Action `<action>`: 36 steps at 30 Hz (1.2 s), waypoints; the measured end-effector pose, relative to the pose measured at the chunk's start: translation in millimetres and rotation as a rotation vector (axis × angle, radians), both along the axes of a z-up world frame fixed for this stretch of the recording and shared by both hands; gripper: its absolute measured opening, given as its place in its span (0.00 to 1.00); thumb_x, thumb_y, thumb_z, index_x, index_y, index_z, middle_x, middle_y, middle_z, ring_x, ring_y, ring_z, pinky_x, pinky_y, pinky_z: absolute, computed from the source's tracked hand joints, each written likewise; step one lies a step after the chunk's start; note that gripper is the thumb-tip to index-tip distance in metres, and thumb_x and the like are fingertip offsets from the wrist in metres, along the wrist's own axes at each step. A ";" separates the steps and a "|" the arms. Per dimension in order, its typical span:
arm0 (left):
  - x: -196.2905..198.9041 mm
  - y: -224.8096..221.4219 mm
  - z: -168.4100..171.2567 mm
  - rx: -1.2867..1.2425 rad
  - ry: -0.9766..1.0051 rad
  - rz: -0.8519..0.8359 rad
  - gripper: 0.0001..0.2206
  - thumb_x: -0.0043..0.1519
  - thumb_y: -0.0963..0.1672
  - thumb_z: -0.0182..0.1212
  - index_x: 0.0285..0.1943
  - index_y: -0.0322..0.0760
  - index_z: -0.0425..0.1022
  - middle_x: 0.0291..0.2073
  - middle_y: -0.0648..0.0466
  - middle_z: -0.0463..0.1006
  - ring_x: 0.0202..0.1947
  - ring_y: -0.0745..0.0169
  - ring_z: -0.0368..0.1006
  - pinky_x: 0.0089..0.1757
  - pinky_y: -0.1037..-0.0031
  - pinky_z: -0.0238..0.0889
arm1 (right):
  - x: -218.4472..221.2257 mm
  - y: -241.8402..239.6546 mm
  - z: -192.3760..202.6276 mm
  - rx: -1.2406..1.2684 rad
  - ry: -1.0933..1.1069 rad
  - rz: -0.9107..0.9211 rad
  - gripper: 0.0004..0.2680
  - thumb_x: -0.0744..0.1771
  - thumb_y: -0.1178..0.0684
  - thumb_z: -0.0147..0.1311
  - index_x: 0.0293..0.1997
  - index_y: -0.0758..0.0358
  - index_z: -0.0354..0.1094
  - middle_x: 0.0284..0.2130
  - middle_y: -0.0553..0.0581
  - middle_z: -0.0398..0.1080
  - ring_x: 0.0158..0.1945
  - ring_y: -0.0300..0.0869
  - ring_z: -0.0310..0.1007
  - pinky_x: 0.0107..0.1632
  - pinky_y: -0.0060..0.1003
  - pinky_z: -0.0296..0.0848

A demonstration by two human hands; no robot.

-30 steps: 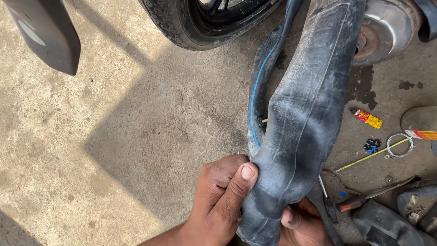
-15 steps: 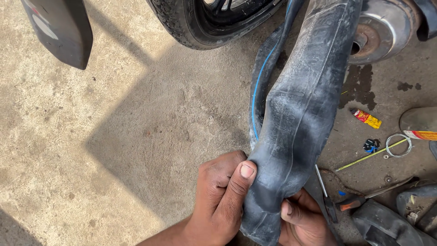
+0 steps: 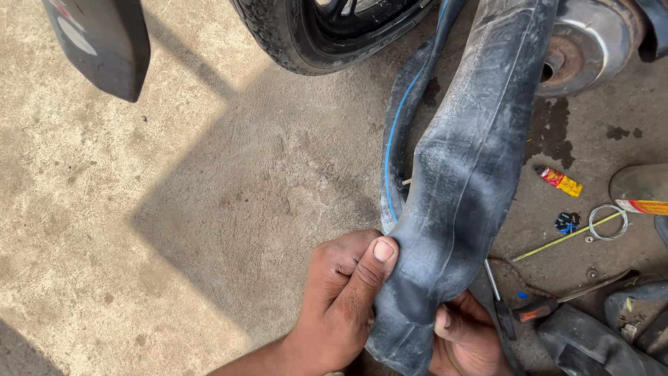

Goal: The recorder is patching and repairing a punctured motorcycle inner tube using a file and patches.

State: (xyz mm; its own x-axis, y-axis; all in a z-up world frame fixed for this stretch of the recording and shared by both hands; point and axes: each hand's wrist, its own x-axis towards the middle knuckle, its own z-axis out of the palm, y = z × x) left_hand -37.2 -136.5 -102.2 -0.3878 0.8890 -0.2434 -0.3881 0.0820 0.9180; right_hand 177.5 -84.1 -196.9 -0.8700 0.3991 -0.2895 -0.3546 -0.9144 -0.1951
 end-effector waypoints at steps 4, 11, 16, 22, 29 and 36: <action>-0.2 -0.8 -0.1 0.015 -0.120 -0.005 0.18 0.74 0.46 0.49 0.33 0.29 0.74 0.23 0.57 0.73 0.26 0.75 0.65 0.29 0.76 0.58 | -0.1 -0.3 -0.3 -0.004 -0.014 -0.002 0.21 0.70 0.61 0.53 0.71 0.74 0.51 0.63 0.73 0.64 0.67 0.56 0.64 0.67 0.57 0.62; -0.5 -1.8 1.5 -0.005 -0.151 -0.016 0.18 0.73 0.46 0.50 0.34 0.27 0.75 0.23 0.56 0.74 0.25 0.74 0.65 0.28 0.76 0.59 | 10.6 -3.9 -9.9 0.024 -0.043 -0.038 0.20 0.69 0.61 0.54 0.70 0.76 0.54 0.64 0.72 0.63 0.69 0.57 0.63 0.69 0.57 0.61; -2.1 -3.2 -5.3 0.142 0.058 -0.006 0.20 0.76 0.46 0.50 0.31 0.29 0.70 0.23 0.55 0.69 0.26 0.72 0.64 0.32 0.73 0.57 | -2.5 1.4 6.1 0.047 -0.067 -0.038 0.23 0.68 0.59 0.56 0.70 0.78 0.51 0.64 0.74 0.63 0.68 0.58 0.63 0.68 0.57 0.61; -10.6 3.1 2.1 0.147 0.228 -0.014 0.19 0.75 0.47 0.49 0.30 0.32 0.66 0.23 0.55 0.65 0.25 0.68 0.61 0.30 0.70 0.55 | -27.2 -0.4 41.9 0.054 -0.121 -0.125 0.25 0.67 0.58 0.57 0.70 0.80 0.50 0.64 0.76 0.63 0.68 0.58 0.63 0.69 0.59 0.59; -9.8 3.1 0.9 0.193 0.318 -0.024 0.20 0.76 0.46 0.49 0.29 0.32 0.66 0.23 0.55 0.63 0.25 0.67 0.61 0.31 0.69 0.54 | -24.3 0.6 44.0 -0.009 -0.380 -0.079 0.24 0.64 0.61 0.57 0.68 0.77 0.54 0.60 0.74 0.67 0.65 0.57 0.65 0.66 0.59 0.64; -3.0 0.8 -1.2 0.187 0.281 -0.014 0.20 0.77 0.46 0.49 0.29 0.34 0.64 0.22 0.56 0.62 0.22 0.71 0.59 0.31 0.70 0.53 | -16.5 -0.6 25.7 -0.010 -0.234 -0.039 0.23 0.67 0.63 0.55 0.70 0.71 0.52 0.62 0.67 0.65 0.67 0.53 0.63 0.67 0.57 0.62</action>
State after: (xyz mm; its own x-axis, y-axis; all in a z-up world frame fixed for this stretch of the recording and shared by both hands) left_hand -40.2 -135.7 -103.4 -0.4037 0.9141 0.0392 -0.1176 -0.0943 0.9886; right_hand 161.0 -84.7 -171.2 -0.7629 0.4269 -0.4855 -0.3358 -0.9034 -0.2667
